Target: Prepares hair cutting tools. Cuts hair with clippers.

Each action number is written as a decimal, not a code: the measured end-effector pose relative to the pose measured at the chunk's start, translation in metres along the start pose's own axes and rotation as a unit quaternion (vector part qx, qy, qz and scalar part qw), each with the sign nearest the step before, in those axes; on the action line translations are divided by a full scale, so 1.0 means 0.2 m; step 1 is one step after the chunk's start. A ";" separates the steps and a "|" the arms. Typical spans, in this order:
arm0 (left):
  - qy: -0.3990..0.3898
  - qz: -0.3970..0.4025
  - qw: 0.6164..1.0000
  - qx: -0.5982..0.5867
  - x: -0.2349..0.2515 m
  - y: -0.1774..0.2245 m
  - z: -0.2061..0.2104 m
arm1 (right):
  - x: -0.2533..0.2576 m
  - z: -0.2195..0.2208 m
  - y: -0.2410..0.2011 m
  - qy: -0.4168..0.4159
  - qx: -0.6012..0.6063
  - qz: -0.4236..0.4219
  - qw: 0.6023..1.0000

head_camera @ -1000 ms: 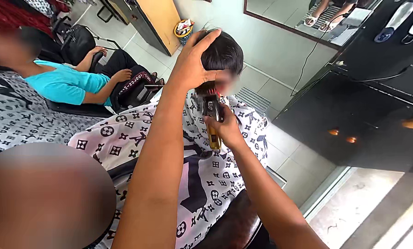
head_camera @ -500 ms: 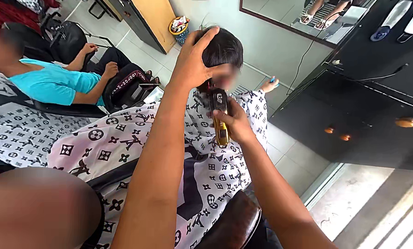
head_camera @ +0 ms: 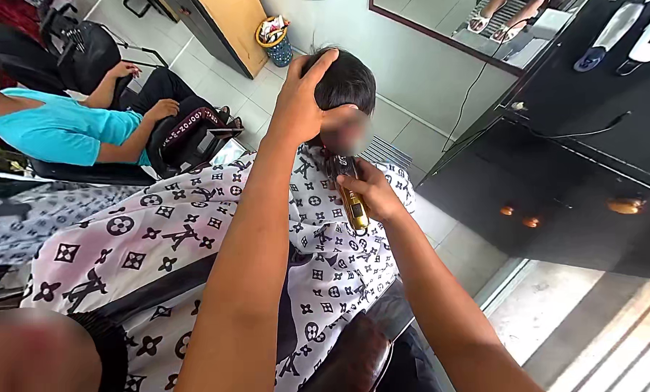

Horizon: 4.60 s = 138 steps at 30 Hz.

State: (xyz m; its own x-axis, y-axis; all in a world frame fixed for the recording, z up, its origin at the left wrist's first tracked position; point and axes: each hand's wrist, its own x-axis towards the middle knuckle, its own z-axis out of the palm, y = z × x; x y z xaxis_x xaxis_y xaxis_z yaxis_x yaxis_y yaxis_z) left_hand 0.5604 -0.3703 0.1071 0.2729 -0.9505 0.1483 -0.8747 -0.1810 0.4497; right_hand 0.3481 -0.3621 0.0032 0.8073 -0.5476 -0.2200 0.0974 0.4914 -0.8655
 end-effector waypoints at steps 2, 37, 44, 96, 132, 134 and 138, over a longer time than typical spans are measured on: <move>-0.005 -0.007 1.000 -0.002 0.02 0.00 0.01 | 0.01 -0.02 0.00 -0.001 0.053 0.031 0.998; -0.187 -0.057 0.977 0.083 0.36 0.17 0.23 | 0.05 -0.37 -0.15 -0.019 0.090 0.034 0.995; -0.203 -0.063 0.974 0.085 0.39 0.16 0.25 | 0.07 -0.41 -0.17 -0.033 0.122 0.066 0.990; 0.239 -0.091 0.958 0.132 -0.34 -0.20 -0.17 | 0.42 0.01 -0.17 -0.217 -0.260 -0.095 0.936; 0.346 -0.399 0.798 0.290 -0.22 0.03 -0.01 | 1.27 -0.08 -0.44 -0.544 -0.374 -0.049 0.750; 0.344 -0.398 0.801 0.286 -0.23 0.02 -0.01 | 1.23 -0.06 -0.46 -0.556 -0.329 -0.066 0.760; 0.341 -0.397 0.802 0.286 -0.23 0.01 -0.02 | 1.27 -0.02 -0.48 -0.586 -0.340 -0.084 0.731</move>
State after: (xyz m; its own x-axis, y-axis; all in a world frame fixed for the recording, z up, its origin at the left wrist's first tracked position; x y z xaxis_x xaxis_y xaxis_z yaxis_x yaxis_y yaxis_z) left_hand 0.5484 -0.3258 0.1040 0.8208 -0.1533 0.5503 -0.3031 -0.9334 0.1921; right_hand 0.5411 -0.5513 0.0292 0.8002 0.5900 0.1073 0.2624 -0.1836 -0.9473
